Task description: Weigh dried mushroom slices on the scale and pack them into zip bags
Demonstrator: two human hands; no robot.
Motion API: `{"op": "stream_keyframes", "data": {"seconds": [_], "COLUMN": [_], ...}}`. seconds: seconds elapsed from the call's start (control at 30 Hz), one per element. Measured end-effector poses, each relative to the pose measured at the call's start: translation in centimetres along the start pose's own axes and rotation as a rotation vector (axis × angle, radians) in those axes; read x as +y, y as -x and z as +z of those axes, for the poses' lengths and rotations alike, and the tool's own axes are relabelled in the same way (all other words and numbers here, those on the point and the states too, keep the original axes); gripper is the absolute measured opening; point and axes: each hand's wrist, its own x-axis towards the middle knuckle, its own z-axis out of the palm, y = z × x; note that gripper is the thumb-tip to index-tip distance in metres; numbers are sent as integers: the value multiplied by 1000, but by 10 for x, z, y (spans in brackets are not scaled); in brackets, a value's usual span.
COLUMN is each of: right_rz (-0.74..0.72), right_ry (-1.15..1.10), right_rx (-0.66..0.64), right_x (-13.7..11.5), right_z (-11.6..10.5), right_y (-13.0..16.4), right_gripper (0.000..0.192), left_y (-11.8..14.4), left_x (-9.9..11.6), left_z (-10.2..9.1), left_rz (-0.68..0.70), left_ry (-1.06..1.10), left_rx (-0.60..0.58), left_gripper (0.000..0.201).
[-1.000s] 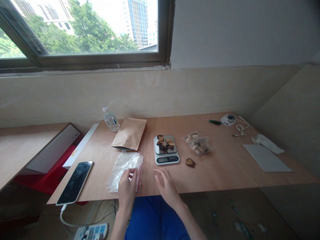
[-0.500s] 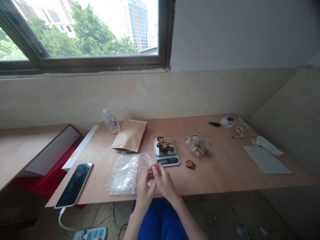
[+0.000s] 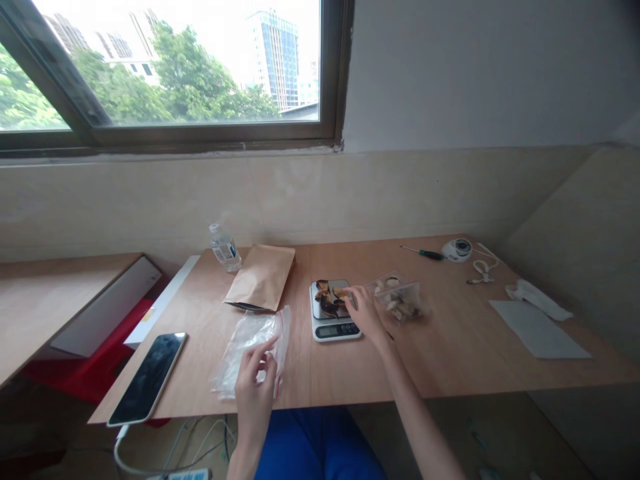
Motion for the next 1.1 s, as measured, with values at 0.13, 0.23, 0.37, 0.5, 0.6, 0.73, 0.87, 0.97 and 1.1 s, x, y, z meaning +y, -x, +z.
{"op": "stream_keyframes", "data": {"seconds": [0.13, 0.23, 0.37, 0.5, 0.6, 0.73, 0.87, 0.97, 1.1], "right_rz": [17, 43, 38, 52, 96, 122, 60, 4, -47], "right_ry": [124, 190, 182, 157, 145, 128, 209, 274, 216], "right_rx": [-164, -291, -347, -284, -203, -88, -70, -145, -94], "right_x": [18, 27, 37, 49, 56, 57, 53, 48, 37], "right_z": [1, 8, 15, 11, 0, -19, -30, -33, -35], "right_y": [-33, -56, -72, -70, -59, -30, 1, 19, 42], "right_gripper": [22, 14, 13, 10, 13, 12, 1, 9, 20], "left_y": [-5, -6, -5, -2, -2, -6, -11, -15, -18], "left_x": [5, 9, 10, 13, 16, 17, 13, 6, -7], "left_z": [-17, -27, -38, -45, -49, -52, -54, -54, -48], "left_rz": [108, 171, 243, 241, 244, 293, 345, 385, 328], "left_ry": [-148, -235, -277, -282, -265, -282, -312, -376, -425], "left_rx": [115, 115, 99, 146, 193, 253, 292, 300, 145], "left_gripper": [30, 29, 28, 27, 27, 27, 28, 29, 33]}}
